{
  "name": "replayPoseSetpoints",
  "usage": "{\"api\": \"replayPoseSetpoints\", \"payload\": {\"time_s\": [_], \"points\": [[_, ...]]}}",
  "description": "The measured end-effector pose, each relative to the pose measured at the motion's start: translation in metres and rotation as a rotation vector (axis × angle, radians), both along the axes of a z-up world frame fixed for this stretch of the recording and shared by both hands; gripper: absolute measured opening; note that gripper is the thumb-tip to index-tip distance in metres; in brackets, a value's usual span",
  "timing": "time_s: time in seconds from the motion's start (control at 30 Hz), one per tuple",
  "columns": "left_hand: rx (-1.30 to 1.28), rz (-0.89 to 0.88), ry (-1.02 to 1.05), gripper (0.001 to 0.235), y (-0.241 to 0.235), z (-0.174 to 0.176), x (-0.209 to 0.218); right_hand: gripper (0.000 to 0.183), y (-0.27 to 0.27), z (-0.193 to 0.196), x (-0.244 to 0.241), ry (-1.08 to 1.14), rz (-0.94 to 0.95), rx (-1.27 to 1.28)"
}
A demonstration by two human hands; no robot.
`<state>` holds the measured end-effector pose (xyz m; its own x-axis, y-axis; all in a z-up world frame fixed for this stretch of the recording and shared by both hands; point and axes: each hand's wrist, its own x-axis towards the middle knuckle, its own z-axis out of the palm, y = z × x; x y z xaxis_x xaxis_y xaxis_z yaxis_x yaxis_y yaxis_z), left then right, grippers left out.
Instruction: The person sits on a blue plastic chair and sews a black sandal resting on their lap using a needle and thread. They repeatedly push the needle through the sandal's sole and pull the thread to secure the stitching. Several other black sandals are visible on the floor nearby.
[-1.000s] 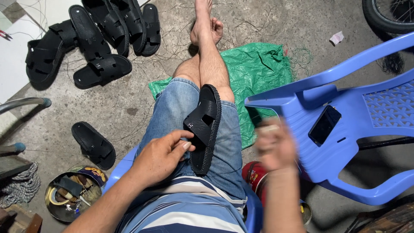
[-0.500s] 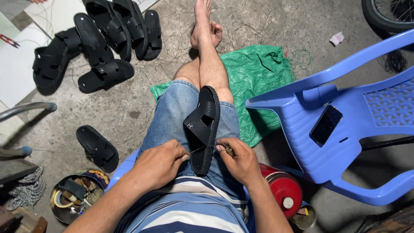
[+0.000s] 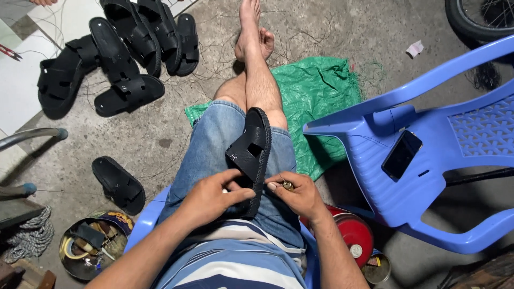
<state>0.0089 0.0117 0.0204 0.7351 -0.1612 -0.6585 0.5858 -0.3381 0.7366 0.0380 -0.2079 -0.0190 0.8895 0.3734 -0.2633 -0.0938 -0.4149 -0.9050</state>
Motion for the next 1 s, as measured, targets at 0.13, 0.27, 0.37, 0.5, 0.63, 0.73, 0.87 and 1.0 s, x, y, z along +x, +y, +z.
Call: {"api": "replayPoseSetpoints", "payload": {"time_s": [0.13, 0.27, 0.37, 0.5, 0.63, 0.73, 0.87, 1.0], "points": [[0.001, -0.064, -0.1, 0.04, -0.007, -0.04, 0.005, 0.005, 0.006, -0.002, 0.001, -0.09, -0.017, -0.037], [0.099, -0.194, -0.212, 0.029, -0.009, -0.057, 0.003, 0.007, 0.011, 0.007, -0.003, -0.194, -0.042, -0.113], [0.038, -0.191, -0.208, 0.032, 0.005, -0.038, -0.003, 0.005, 0.006, 0.004, -0.005, -0.093, -0.082, -0.114], [-0.235, 0.099, -0.07, 0.031, 0.046, -0.004, -0.011, 0.012, -0.009, 0.014, -0.006, -0.036, -0.113, -0.17], [0.376, 0.339, 0.12, 0.041, 0.111, 0.022, -0.017, 0.022, -0.027, 0.012, 0.001, -0.138, -0.312, -0.272], [0.825, 0.291, 0.207, 0.049, 0.152, 0.001, -0.035, 0.027, -0.026, 0.017, 0.007, -0.157, -0.373, -0.327], [1.053, 0.231, -0.202, 0.046, 0.156, -0.014, -0.046, 0.032, -0.006, 0.027, 0.015, -0.183, -0.304, -0.265], [0.871, 0.074, -0.452, 0.033, 0.078, -0.018, -0.024, 0.036, 0.019, 0.029, 0.028, -0.32, -0.2, -0.144]]}}
